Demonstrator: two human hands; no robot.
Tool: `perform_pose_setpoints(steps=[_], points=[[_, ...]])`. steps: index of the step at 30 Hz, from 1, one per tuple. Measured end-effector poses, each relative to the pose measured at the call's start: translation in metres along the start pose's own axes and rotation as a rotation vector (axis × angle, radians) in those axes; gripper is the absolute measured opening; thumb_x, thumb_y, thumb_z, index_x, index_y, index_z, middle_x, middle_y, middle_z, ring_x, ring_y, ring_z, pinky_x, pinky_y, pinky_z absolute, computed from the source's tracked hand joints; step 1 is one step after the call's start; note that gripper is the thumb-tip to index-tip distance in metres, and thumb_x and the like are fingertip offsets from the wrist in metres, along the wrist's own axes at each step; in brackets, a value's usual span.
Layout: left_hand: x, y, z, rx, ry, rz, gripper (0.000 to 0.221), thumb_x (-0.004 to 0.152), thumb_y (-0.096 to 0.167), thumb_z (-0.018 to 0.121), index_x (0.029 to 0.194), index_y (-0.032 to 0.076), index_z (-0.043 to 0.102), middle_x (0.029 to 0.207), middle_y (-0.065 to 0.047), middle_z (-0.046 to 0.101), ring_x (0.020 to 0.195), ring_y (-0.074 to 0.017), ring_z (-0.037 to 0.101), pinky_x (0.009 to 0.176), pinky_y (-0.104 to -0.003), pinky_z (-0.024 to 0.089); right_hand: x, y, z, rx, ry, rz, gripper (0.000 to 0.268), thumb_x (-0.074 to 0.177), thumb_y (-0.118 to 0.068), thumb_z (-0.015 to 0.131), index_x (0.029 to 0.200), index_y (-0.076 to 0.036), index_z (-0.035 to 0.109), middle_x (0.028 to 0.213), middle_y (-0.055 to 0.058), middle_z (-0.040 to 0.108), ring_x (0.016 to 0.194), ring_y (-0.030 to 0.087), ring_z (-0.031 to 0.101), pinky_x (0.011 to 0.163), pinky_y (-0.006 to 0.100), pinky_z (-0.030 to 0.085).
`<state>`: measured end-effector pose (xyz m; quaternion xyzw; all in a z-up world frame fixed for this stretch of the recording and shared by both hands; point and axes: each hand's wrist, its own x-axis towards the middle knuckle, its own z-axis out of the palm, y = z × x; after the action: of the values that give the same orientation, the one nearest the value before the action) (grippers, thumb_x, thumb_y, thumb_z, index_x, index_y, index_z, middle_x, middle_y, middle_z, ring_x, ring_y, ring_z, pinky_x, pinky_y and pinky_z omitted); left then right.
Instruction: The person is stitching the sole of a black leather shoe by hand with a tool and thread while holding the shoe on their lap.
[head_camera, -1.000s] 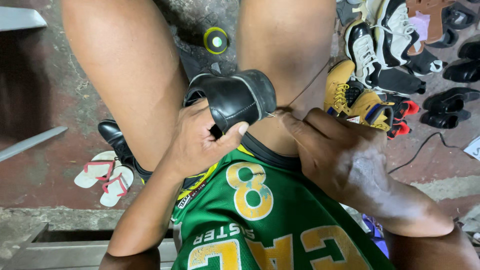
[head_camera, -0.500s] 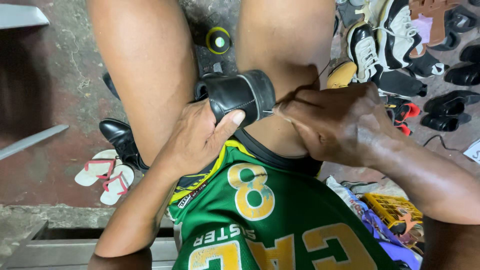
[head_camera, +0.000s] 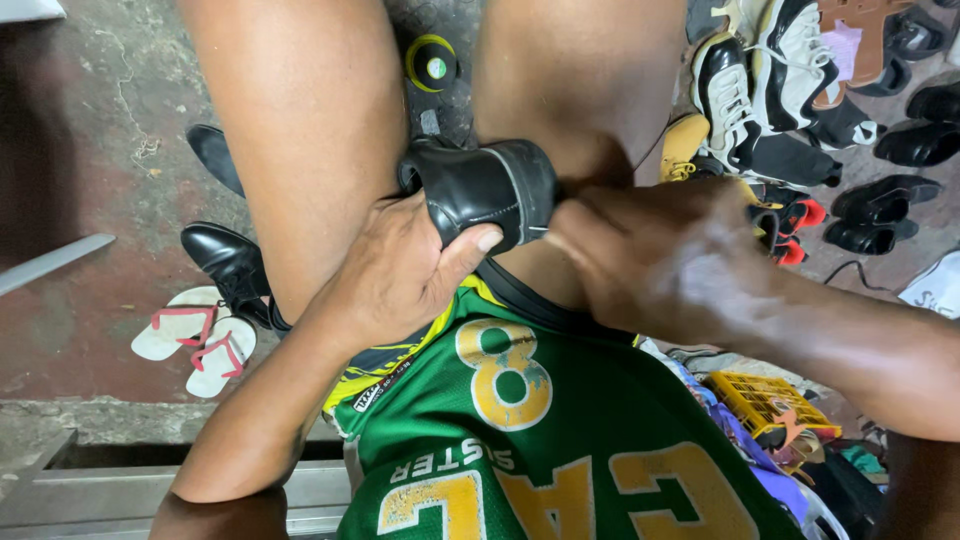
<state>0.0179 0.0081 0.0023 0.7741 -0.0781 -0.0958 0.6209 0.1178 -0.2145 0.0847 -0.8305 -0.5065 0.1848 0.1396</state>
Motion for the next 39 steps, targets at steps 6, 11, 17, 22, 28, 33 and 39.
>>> perform_pose_setpoints(steps=[6, 11, 17, 22, 28, 33, 39], points=[[0.000, -0.002, -0.001, 0.008, 0.033, -0.023, 0.020, 0.107, 0.022, 0.063, 0.115, 0.003, 0.062, 0.099, -0.020, 0.068, 0.093, -0.0421, 0.066, 0.082, -0.046, 0.053, 0.013, -0.010, -0.011, -0.026, -0.094, 0.063, 0.013, 0.088, -0.003, 0.067, 0.084, -0.007, 0.055, 0.065, 0.007, 0.057, 0.051, 0.024, 0.060, 0.040, 0.040, 0.041], [-0.012, 0.009, 0.010, -0.162, 0.173, -0.101, 0.020, 0.100, 0.019, 0.072, 0.113, 0.005, 0.068, 0.094, -0.011, 0.068, 0.081, -0.0236, 0.068, 0.077, -0.034, 0.055, 0.003, -0.004, -0.012, 0.131, -0.093, 0.064, 0.008, 0.091, -0.006, 0.065, 0.093, -0.008, 0.058, 0.073, 0.006, 0.061, 0.058, 0.023, 0.064, 0.051, 0.040, 0.051], [-0.014, 0.004, 0.013, -0.243, 0.188, -0.051, 0.017, 0.096, 0.015, 0.078, 0.105, 0.003, 0.070, 0.095, -0.006, 0.069, 0.080, -0.0132, 0.066, 0.075, -0.028, 0.054, -0.012, 0.005, 0.000, 0.077, -0.085, 0.084, 0.007, 0.094, -0.012, 0.066, 0.099, -0.009, 0.062, 0.077, 0.010, 0.065, 0.060, 0.031, 0.064, 0.049, 0.044, 0.050], [-0.011, 0.004, 0.022, -0.410, 0.178, -0.223, 0.017, 0.094, 0.012, 0.077, 0.106, 0.000, 0.070, 0.090, 0.001, 0.065, 0.077, -0.0020, 0.055, 0.070, -0.022, 0.050, -0.015, 0.006, 0.000, 0.059, -0.037, 0.127, 0.006, 0.096, -0.013, 0.066, 0.097, -0.008, 0.062, 0.074, 0.010, 0.064, 0.063, 0.033, 0.065, 0.052, 0.045, 0.050], [-0.009, 0.004, 0.024, -0.343, 0.181, -0.183, 0.016, 0.096, 0.010, 0.076, 0.107, 0.000, 0.071, 0.088, 0.001, 0.063, 0.075, -0.0026, 0.050, 0.069, -0.022, 0.046, -0.012, -0.006, -0.010, 0.041, -0.014, 0.117, 0.010, 0.093, -0.010, 0.067, 0.097, -0.005, 0.059, 0.091, 0.012, 0.067, 0.074, 0.032, 0.068, 0.059, 0.043, 0.051], [-0.008, 0.006, 0.025, -0.210, 0.207, -0.160, 0.014, 0.093, 0.009, 0.079, 0.100, 0.000, 0.071, 0.080, -0.002, 0.059, 0.066, -0.0053, 0.048, 0.062, -0.024, 0.042, -0.010, -0.005, -0.008, -0.049, 0.040, 0.064, 0.022, 0.092, -0.023, 0.074, 0.096, -0.005, 0.062, 0.091, 0.012, 0.066, 0.069, 0.031, 0.065, 0.055, 0.041, 0.049], [-0.007, 0.016, 0.028, -0.208, 0.252, -0.126, 0.010, 0.094, 0.007, 0.078, 0.099, 0.001, 0.072, 0.080, -0.002, 0.065, 0.069, -0.0049, 0.056, 0.064, -0.023, 0.045, -0.018, 0.003, 0.003, -0.243, 0.092, 0.047, 0.037, 0.095, -0.037, 0.078, 0.078, -0.010, 0.060, 0.070, 0.008, 0.057, 0.058, 0.025, 0.060, 0.048, 0.036, 0.045]])
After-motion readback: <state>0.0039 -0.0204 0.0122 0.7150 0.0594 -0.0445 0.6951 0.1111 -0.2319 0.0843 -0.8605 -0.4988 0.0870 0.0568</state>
